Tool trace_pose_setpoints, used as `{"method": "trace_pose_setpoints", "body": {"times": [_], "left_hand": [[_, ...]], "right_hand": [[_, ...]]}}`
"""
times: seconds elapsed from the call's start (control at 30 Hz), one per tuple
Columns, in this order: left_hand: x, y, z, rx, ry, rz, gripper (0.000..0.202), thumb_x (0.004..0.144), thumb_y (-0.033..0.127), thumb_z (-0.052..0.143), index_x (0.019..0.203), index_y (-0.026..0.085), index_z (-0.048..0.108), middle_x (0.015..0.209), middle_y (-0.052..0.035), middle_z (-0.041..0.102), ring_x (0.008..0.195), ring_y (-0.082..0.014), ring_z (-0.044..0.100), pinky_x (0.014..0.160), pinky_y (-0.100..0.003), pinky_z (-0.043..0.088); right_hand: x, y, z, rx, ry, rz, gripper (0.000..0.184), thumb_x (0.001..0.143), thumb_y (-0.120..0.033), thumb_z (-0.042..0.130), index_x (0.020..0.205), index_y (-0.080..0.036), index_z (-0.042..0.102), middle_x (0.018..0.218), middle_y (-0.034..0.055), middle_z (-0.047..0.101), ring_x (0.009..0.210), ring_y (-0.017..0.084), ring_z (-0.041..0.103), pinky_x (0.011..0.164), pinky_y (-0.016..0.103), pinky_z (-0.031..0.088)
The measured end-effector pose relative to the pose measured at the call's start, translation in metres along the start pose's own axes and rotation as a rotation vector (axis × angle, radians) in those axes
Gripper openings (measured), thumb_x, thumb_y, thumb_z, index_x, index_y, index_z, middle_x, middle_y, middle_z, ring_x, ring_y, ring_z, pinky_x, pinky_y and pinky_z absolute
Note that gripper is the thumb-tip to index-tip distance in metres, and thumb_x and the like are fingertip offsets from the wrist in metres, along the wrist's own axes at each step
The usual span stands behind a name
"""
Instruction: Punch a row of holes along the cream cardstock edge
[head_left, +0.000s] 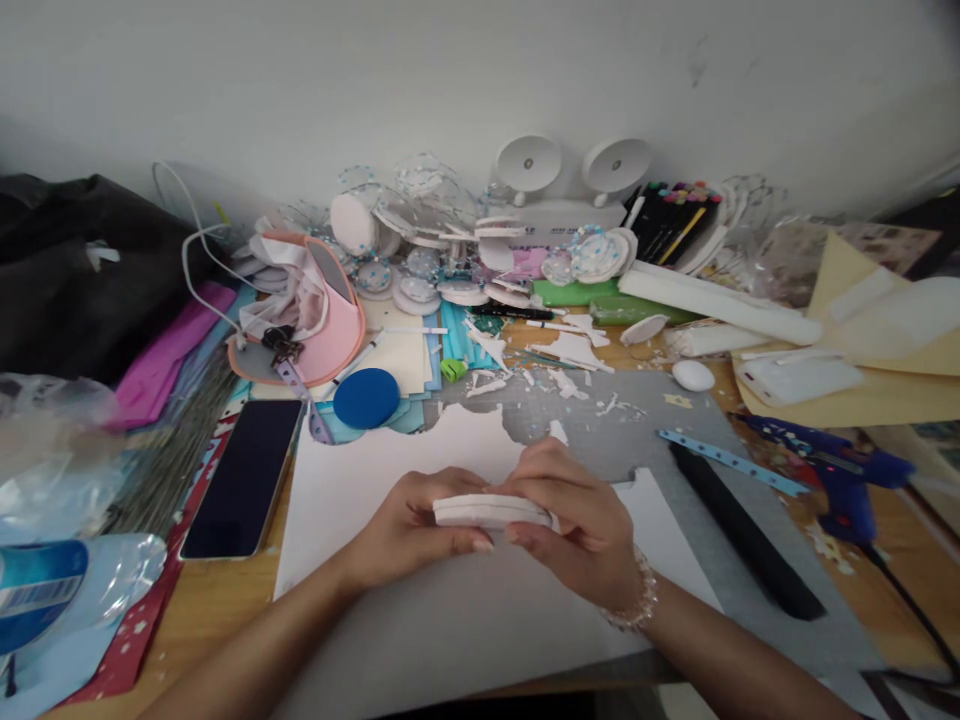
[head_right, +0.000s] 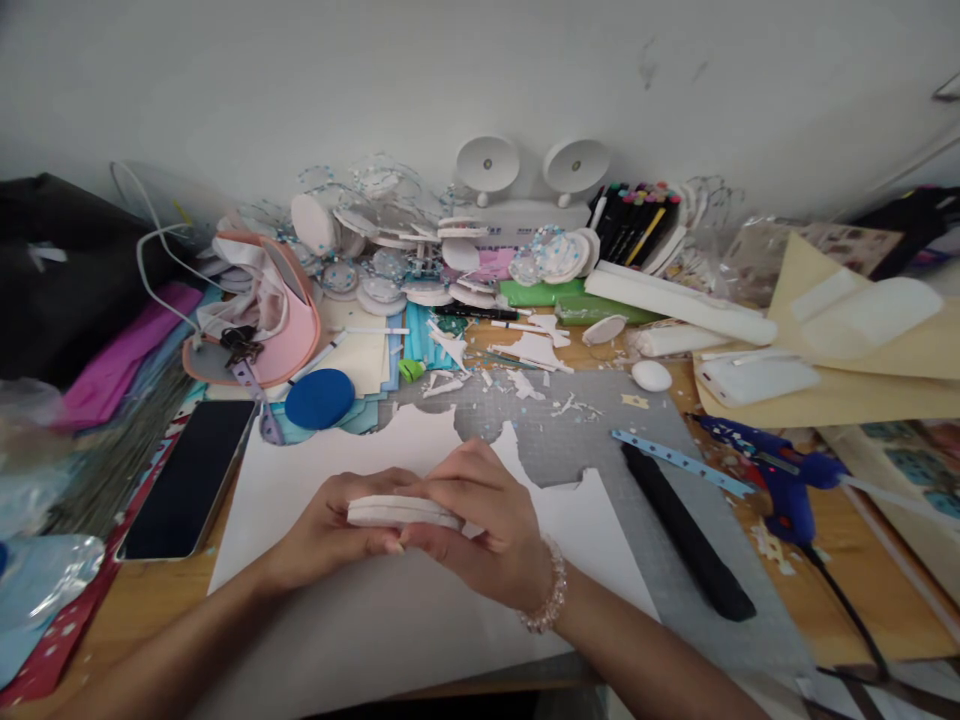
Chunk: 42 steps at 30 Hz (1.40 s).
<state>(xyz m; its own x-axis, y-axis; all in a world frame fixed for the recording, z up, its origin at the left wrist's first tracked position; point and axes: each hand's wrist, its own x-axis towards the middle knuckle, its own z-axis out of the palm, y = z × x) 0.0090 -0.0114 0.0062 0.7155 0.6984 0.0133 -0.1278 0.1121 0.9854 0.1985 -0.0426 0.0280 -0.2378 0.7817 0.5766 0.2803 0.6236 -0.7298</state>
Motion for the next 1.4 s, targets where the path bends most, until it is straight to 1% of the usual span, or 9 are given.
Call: {"method": "trace_pose_setpoints", "body": {"times": [0.2,0.3,0.43,0.53,0.67,0.87,1.17,1.27,1.4], "left_hand": [[0.001,0.003,0.001,0.057,-0.015,0.006,0.016,0.075,0.023,0.069,0.088,0.013,0.070,0.096,-0.0088,0.066,0.088,-0.0192,0.059,0.076,-0.027,0.045],[0.000,0.003,0.000,0.056,0.007,-0.026,0.017,0.074,0.027,0.069,0.081,0.011,0.069,0.086,-0.0069,0.066,0.078,-0.0166,0.058,0.069,-0.025,0.045],[-0.001,0.000,-0.003,-0.020,0.069,-0.081,0.024,0.073,0.033,0.070,0.082,0.011,0.069,0.075,-0.0042,0.066,0.068,-0.0141,0.056,0.062,-0.023,0.044],[-0.001,-0.001,-0.005,-0.026,0.079,-0.051,0.029,0.071,0.032,0.072,0.091,0.012,0.069,0.085,-0.0067,0.068,0.076,-0.0175,0.059,0.068,-0.026,0.046],[0.002,-0.001,-0.004,-0.002,0.109,0.109,0.041,0.067,0.035,0.075,0.102,0.015,0.067,0.101,-0.0103,0.064,0.093,-0.0224,0.058,0.080,-0.030,0.045],[0.004,-0.001,-0.006,0.044,0.213,0.192,0.013,0.070,0.021,0.073,0.078,0.015,0.066,0.075,-0.0040,0.063,0.074,-0.0144,0.056,0.069,-0.025,0.044],[0.003,-0.002,-0.006,-0.018,0.231,0.164,0.013,0.068,0.023,0.074,0.074,0.014,0.066,0.071,-0.0028,0.062,0.069,-0.0131,0.055,0.065,-0.023,0.043],[0.007,-0.001,-0.007,0.021,0.276,0.159,0.015,0.072,0.027,0.072,0.081,0.016,0.066,0.079,-0.0027,0.061,0.076,-0.0138,0.056,0.069,-0.024,0.044],[-0.012,0.009,-0.005,0.209,0.503,0.218,0.030,0.084,0.030,0.058,0.113,0.024,0.056,0.107,-0.0058,0.057,0.100,-0.0182,0.052,0.090,-0.031,0.040]], "right_hand": [[0.000,-0.001,0.000,-0.022,0.013,0.018,0.022,0.085,-0.035,0.057,0.092,-0.019,0.070,0.070,0.0052,0.063,0.068,0.018,0.055,0.064,0.034,0.047],[0.001,0.000,0.000,-0.007,-0.005,0.043,0.021,0.085,-0.035,0.057,0.089,-0.019,0.070,0.071,0.0053,0.063,0.069,0.018,0.056,0.064,0.033,0.046],[0.000,0.001,0.000,0.079,-0.056,0.067,0.033,0.085,-0.041,0.055,0.107,-0.018,0.064,0.090,0.0084,0.065,0.082,0.020,0.058,0.073,0.035,0.048],[-0.002,0.001,0.000,0.089,-0.046,0.088,0.026,0.086,-0.027,0.053,0.109,-0.019,0.062,0.094,0.0082,0.064,0.086,0.020,0.057,0.075,0.035,0.047],[-0.002,0.001,0.000,0.023,0.004,0.098,0.020,0.083,-0.017,0.054,0.099,-0.017,0.065,0.083,0.0071,0.062,0.078,0.019,0.056,0.071,0.034,0.046],[0.001,-0.001,-0.001,-0.051,-0.051,0.078,0.019,0.084,-0.020,0.054,0.098,-0.018,0.067,0.078,0.0060,0.063,0.072,0.018,0.055,0.068,0.034,0.045],[0.003,0.000,0.001,-0.014,-0.040,0.076,0.022,0.084,-0.028,0.055,0.102,-0.019,0.065,0.085,0.0061,0.066,0.077,0.019,0.059,0.072,0.034,0.047],[-0.001,0.002,0.004,0.015,-0.043,0.160,0.021,0.081,-0.025,0.057,0.101,-0.018,0.063,0.089,0.0069,0.064,0.082,0.019,0.058,0.072,0.032,0.048],[-0.005,0.012,0.007,0.107,0.137,0.345,0.012,0.086,-0.026,0.052,0.088,-0.018,0.061,0.080,0.0038,0.058,0.076,0.016,0.055,0.068,0.028,0.047]]}}
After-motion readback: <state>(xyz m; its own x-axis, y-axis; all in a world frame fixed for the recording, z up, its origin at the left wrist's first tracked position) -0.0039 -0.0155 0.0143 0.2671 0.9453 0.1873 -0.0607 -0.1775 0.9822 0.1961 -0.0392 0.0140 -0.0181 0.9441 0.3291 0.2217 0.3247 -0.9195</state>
